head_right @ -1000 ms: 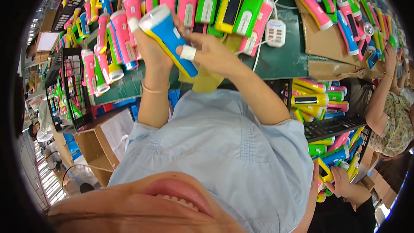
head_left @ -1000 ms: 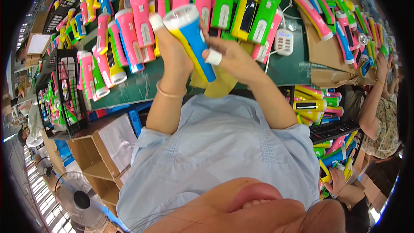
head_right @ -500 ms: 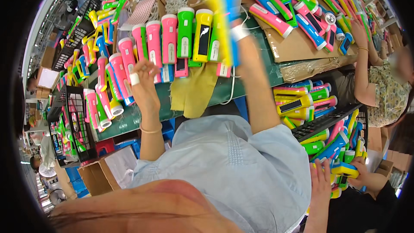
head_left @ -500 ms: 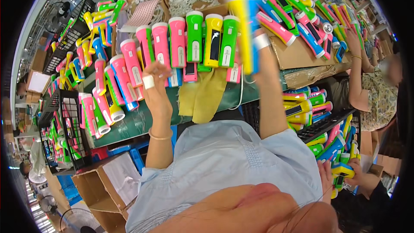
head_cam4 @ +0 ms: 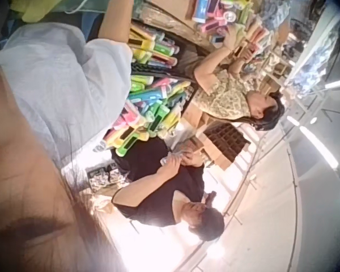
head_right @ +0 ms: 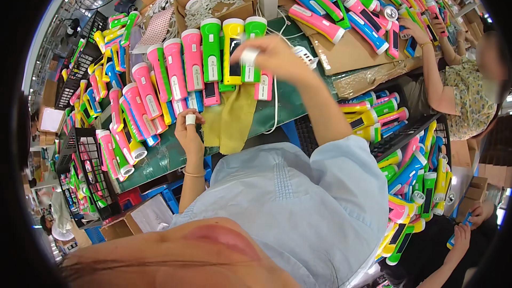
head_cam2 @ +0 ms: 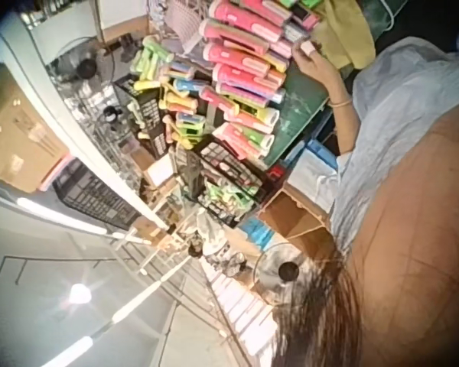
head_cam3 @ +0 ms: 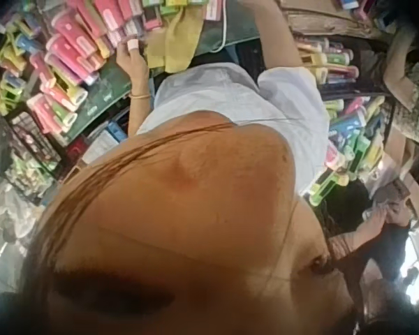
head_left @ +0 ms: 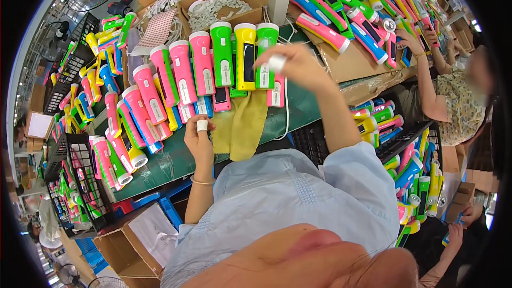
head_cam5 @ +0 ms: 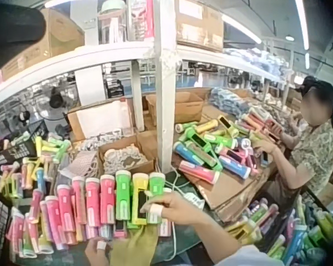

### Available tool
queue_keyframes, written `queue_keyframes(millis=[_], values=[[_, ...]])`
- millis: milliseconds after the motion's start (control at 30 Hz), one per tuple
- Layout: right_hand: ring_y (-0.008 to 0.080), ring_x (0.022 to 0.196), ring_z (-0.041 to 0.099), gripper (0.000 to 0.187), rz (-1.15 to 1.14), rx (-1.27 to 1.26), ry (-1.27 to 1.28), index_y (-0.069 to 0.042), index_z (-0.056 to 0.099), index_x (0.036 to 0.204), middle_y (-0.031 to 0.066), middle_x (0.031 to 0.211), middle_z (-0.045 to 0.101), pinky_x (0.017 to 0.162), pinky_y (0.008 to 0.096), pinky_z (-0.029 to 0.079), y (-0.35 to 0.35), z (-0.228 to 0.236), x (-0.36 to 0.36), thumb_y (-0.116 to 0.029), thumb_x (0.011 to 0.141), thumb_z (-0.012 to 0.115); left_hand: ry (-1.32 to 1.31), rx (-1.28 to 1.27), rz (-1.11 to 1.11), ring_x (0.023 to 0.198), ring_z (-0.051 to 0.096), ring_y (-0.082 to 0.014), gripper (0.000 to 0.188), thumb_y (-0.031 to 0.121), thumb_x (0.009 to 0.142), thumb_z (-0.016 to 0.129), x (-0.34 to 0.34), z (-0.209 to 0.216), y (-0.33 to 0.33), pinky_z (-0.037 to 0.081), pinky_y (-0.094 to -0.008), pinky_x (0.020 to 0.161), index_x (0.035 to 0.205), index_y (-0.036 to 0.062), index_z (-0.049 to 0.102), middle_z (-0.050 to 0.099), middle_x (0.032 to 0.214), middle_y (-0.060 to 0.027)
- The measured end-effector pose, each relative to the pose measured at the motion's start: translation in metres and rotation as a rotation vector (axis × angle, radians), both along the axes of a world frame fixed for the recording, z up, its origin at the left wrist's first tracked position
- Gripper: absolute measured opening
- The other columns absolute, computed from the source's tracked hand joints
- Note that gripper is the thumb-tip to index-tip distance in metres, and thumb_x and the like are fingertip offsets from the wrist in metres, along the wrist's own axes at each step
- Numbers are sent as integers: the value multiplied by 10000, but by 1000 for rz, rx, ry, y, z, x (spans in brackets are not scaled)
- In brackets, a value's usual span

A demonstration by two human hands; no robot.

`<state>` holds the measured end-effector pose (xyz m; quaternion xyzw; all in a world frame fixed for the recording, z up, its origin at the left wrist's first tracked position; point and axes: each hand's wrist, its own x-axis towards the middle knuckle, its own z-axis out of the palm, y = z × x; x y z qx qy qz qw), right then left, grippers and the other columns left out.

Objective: Inspecting, cleaning, and testing plastic flashlights on an assembly line.

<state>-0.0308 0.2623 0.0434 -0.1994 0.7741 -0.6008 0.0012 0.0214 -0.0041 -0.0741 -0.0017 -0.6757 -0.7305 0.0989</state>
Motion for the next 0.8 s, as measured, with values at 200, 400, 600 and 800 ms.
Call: queue_keyframes(millis=[200,400,600,800], values=[[137,697,596,152,230,248,-100,-16,648,864,75,770,648,640,283,464,-56,-59,16,-145,811,585,-13,-49,-86,663,542,-97,92,16,875,470,1,-2,7,453,-224,614,908,-17,549,562,744,-45],[152,593,563,198,257,232,-163,4,646,831,85,643,607,568,279,433,-61,-85,18,-187,812,600,-37,-75,-107,674,546,-94,86,5,852,496,0,-5,8,453,-216,620,911,-23,553,559,752,-39],[184,486,610,223,289,329,-231,6,635,758,101,608,611,510,309,471,-68,-84,18,-197,796,551,-61,-76,-118,672,546,-95,93,2,851,493,0,-4,7,453,-217,620,912,-25,558,561,754,-40],[180,481,609,180,225,357,-250,-19,641,749,95,606,614,516,318,473,-68,-87,22,-164,786,540,-55,-78,-112,679,542,-93,93,1,854,488,2,-4,11,444,-213,611,913,-20,557,559,775,-35]])
